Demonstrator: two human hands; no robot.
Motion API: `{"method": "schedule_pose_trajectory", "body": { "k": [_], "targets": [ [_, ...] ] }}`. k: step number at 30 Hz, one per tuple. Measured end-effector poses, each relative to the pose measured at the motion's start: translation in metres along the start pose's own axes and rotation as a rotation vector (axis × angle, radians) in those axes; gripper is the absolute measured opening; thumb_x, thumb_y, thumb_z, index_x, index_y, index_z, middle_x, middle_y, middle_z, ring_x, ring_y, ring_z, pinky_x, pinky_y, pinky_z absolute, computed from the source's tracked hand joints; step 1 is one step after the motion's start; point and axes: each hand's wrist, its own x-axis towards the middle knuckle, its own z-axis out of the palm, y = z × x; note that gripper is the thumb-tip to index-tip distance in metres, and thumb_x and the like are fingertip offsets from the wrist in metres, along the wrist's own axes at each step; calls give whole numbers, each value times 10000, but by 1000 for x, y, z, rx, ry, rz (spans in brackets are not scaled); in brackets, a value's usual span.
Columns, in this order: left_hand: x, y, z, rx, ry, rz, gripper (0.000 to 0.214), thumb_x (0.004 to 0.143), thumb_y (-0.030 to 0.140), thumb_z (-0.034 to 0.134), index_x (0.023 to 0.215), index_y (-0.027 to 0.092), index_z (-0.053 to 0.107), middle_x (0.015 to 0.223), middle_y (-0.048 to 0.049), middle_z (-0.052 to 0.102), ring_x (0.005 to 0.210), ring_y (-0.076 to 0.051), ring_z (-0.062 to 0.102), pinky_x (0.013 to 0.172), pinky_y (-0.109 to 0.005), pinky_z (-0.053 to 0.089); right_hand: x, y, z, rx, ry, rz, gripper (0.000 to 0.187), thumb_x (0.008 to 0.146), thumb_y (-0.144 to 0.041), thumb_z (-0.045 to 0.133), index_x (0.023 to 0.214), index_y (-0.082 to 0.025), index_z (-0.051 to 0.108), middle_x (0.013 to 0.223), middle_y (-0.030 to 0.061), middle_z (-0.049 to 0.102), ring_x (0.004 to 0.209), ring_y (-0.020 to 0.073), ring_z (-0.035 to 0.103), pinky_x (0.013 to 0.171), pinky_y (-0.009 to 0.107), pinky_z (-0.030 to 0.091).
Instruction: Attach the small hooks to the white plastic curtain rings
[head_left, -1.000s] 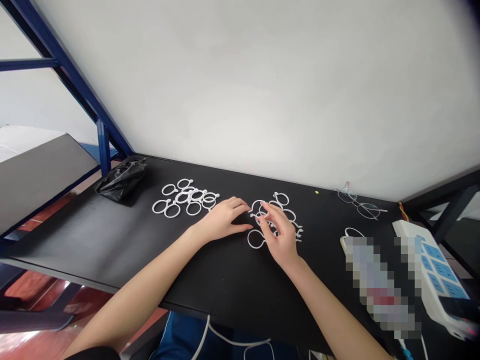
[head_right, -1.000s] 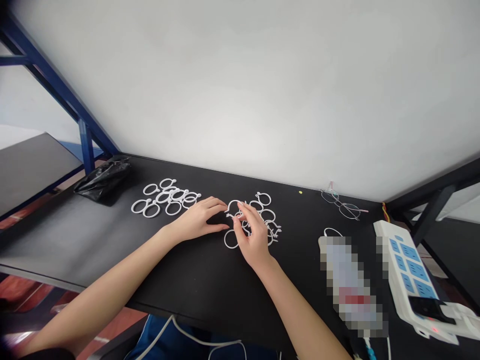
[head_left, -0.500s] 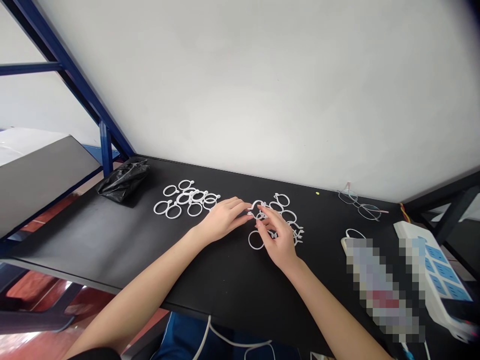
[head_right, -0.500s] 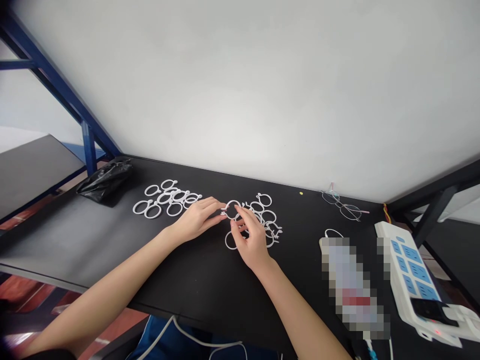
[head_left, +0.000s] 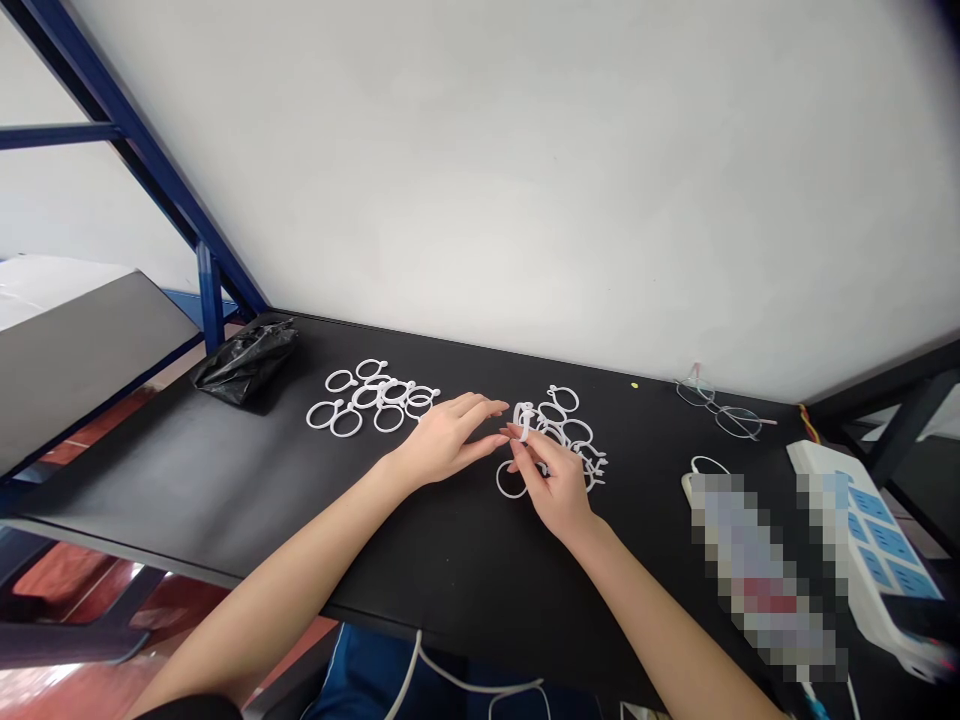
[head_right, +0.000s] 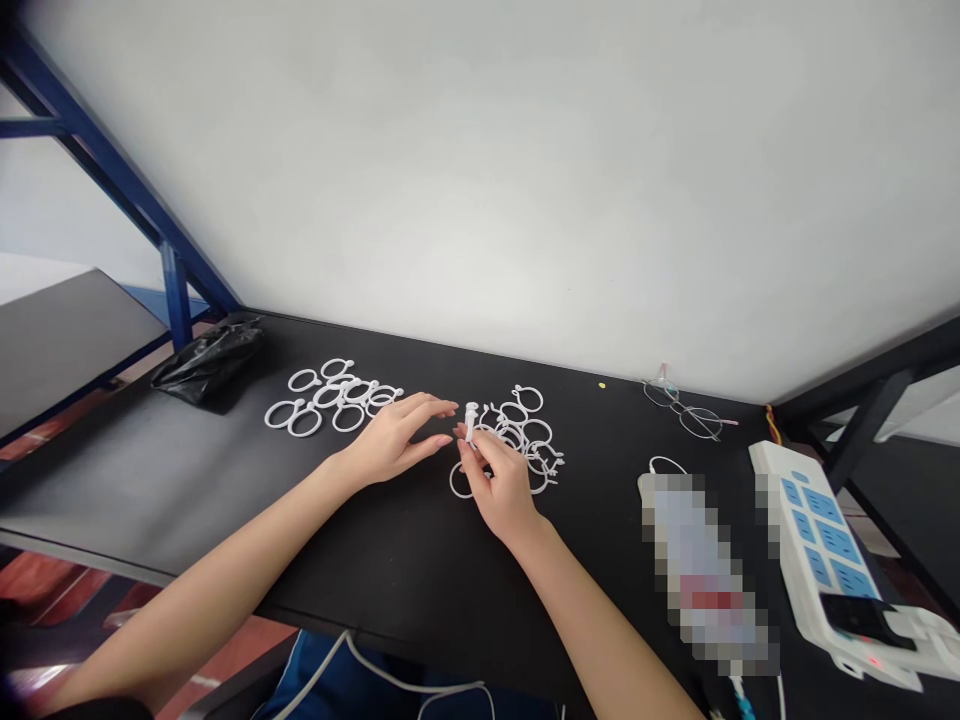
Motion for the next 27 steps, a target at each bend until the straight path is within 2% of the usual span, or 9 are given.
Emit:
{"method": "schedule_pose_trajectory", "body": {
  "k": [5,10,14,19,23,27],
  "targets": [
    [0,2,1,-16,-58,-5,414,949,455,496,1242,164,495,1136,-122,639,997,-215,629,836,-341,532,0,0,-1,20,-46,-11,209,969,-214,479,1052,-203,671,879,53,708,669,159,692,641,294,579],
    [1,5,4,-50,-95,-30,437,952,473,480,1272,175,469,1123,-114,634,970,-210,633,828,-333,523,-1,1,-1,-13,-93,-34,244,975,-238,472,1121,-211,665,749,37,678,699,188,682,655,322,575],
    [1,7,7,-60,-139,-67,438,964,472,449,1290,179,446,1090,-97,627,888,-188,645,766,-305,526,0,-2,-1,-11,-128,-41,232,969,-219,468,1083,-215,670,793,38,692,643,161,655,620,304,565],
    [0,7,8,-44,-173,-95,440,965,488,435,1269,171,446,1014,-76,624,816,-177,636,698,-288,508,0,-4,0,8,-155,-38,196,943,-175,482,996,-206,669,722,10,669,610,146,641,595,275,552],
    [0,6,8,-83,-188,-123,408,955,498,456,1194,167,471,1001,-70,630,836,-178,632,726,-291,506,-1,-2,2,-6,-141,-40,164,920,-166,497,953,-203,654,808,23,689,592,133,628,575,265,554],
    [1,7,7,-120,-180,-140,376,960,483,457,1172,172,470,992,-67,631,857,-180,631,757,-299,508,-2,0,4,-23,-145,-26,169,915,-178,501,1008,-209,639,804,25,683,592,139,630,567,272,562]
  ]
}}
